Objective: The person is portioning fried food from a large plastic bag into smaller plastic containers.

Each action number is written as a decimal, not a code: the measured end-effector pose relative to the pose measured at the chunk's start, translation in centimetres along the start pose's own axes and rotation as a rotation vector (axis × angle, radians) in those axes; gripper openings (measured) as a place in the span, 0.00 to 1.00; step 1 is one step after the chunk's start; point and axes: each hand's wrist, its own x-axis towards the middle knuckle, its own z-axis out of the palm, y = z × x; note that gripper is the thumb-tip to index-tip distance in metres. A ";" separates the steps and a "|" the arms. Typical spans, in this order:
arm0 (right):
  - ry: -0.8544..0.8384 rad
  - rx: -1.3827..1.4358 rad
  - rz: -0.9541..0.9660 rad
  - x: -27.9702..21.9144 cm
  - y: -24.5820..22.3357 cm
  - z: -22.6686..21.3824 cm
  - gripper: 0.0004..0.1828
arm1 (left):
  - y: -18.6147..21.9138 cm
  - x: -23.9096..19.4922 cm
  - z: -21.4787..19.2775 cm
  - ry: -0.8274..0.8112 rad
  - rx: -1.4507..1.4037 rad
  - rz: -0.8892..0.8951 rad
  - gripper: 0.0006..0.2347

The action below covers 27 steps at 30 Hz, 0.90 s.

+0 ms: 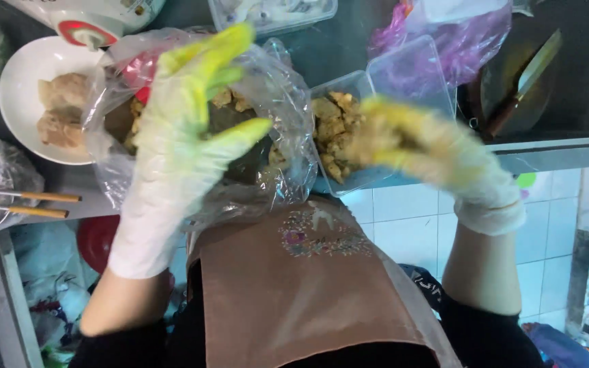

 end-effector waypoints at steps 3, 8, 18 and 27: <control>-0.320 -0.154 0.873 -2.2 2.7 1.8 0.42 | -2.3 -1.0 -0.7 -0.002 -0.096 -0.376 0.33; 0.197 -0.390 1.123 -1.3 2.2 4.2 0.24 | -4.1 -2.9 -1.4 0.065 -0.076 -0.395 0.33; 0.182 -0.584 0.475 -7.1 10.0 6.7 0.23 | -5.9 -5.6 -2.6 0.188 0.114 -0.283 0.09; 0.239 -0.277 0.825 -2.4 5.7 5.8 0.13 | -13.1 -5.6 2.6 -0.371 0.775 -0.098 0.12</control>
